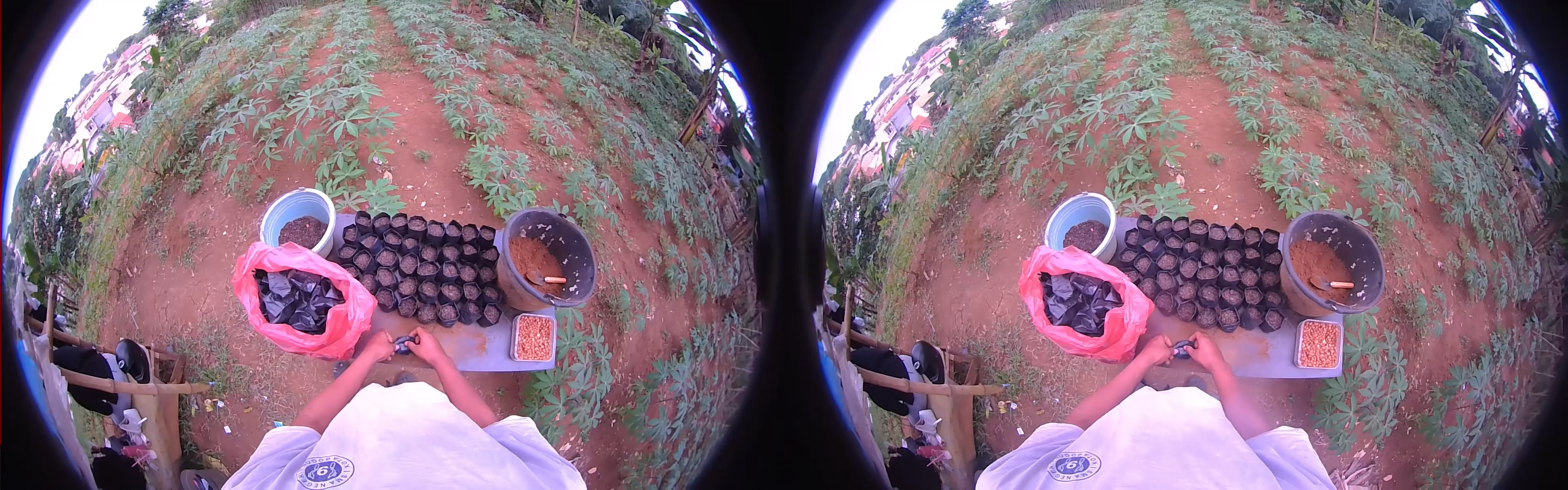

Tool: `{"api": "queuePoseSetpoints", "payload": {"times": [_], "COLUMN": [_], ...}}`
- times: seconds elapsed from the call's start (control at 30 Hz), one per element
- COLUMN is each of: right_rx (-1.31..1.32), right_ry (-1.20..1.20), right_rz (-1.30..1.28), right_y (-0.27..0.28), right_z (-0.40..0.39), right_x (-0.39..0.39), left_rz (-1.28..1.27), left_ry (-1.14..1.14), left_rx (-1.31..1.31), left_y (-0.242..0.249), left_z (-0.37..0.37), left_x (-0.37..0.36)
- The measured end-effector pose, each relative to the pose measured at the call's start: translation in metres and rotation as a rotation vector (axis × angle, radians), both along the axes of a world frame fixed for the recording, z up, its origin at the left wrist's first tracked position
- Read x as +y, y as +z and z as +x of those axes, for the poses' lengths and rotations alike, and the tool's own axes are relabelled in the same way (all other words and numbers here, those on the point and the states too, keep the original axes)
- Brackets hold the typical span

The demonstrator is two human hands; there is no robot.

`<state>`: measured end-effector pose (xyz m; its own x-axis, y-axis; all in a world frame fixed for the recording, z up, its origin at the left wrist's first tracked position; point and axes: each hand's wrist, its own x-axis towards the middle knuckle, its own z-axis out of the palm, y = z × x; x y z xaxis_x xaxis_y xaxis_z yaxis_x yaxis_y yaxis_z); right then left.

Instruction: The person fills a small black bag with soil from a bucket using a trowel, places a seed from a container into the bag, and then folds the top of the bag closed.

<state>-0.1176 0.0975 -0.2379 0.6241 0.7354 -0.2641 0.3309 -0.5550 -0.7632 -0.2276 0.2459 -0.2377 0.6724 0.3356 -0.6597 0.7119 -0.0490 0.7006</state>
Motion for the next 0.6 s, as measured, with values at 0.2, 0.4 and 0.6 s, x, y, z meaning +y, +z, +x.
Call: {"api": "queuePoseSetpoints", "payload": {"times": [0.2, 0.4, 0.6], "right_rx": [-0.099, 0.008, -0.011], "right_ry": [0.035, -0.025, -0.047], "right_rz": [-0.030, -0.091, -0.087], "right_y": [-0.001, 0.014, 0.012], "right_z": [-0.007, -0.013, -0.014], "right_x": [0.005, 0.007, 0.008], "left_rz": [0.127, 0.383, 0.275], "left_ry": [-0.076, -0.251, -0.232], "left_rx": [-0.013, -0.068, -0.097], "left_y": [-0.009, 0.001, 0.000], "left_z": [0.000, -0.004, -0.003], "left_x": [0.006, 0.010, 0.015]}}
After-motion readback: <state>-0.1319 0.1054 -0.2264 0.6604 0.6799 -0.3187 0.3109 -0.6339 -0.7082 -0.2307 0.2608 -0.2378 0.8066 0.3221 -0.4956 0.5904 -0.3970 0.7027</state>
